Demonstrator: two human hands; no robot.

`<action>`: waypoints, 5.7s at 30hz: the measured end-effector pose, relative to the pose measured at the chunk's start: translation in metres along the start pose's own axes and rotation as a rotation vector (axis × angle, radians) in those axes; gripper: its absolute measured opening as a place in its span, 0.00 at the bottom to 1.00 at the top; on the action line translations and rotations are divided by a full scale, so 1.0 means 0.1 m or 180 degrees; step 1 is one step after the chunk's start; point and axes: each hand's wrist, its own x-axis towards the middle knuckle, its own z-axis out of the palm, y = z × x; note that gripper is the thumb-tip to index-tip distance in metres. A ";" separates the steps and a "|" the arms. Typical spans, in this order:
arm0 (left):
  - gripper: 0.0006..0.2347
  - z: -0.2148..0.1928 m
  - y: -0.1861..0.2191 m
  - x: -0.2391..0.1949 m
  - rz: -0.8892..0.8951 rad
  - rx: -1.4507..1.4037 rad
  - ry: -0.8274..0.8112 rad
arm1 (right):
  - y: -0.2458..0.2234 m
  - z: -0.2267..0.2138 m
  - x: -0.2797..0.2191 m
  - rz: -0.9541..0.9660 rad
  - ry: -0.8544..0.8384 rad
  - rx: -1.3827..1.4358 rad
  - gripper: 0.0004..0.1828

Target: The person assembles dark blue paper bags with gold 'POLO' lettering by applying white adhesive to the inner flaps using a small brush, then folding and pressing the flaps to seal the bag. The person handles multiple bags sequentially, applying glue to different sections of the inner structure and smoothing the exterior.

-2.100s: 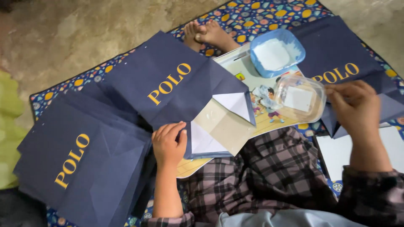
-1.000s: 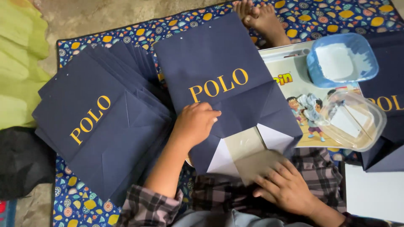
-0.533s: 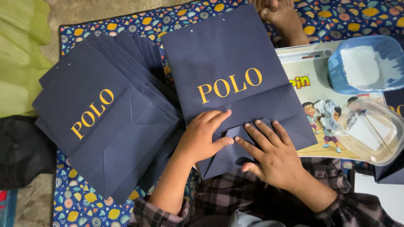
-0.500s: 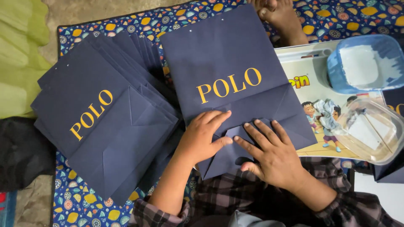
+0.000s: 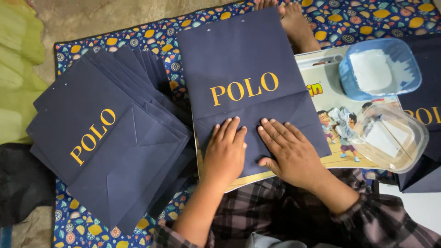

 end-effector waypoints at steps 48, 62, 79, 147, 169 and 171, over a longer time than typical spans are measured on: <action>0.31 0.11 0.08 -0.09 -0.0048 0.0331 0.0088 | 0.23 -0.12 -0.30 -0.0033 0.0523 -0.0437 0.25; 0.30 0.06 0.11 -0.08 -0.0025 0.0517 0.0161 | 0.90 -0.33 -1.23 0.0296 -0.0618 0.0382 0.32; 0.30 0.09 0.06 -0.08 0.0091 0.0318 0.0025 | 0.79 -0.04 0.05 0.0485 0.0263 -0.0457 0.40; 0.32 0.23 -0.37 -0.31 -0.0444 -0.3635 0.2087 | -0.35 0.90 1.58 -0.0500 0.0364 0.1353 0.18; 0.30 0.17 -0.34 -0.27 -0.0037 -0.4460 0.2398 | -1.16 0.00 0.00 -0.0884 0.0217 0.0575 0.24; 0.32 0.14 -0.32 -0.26 -0.0036 -0.4226 0.2396 | -1.10 -0.02 0.03 -0.0740 0.0403 0.0512 0.22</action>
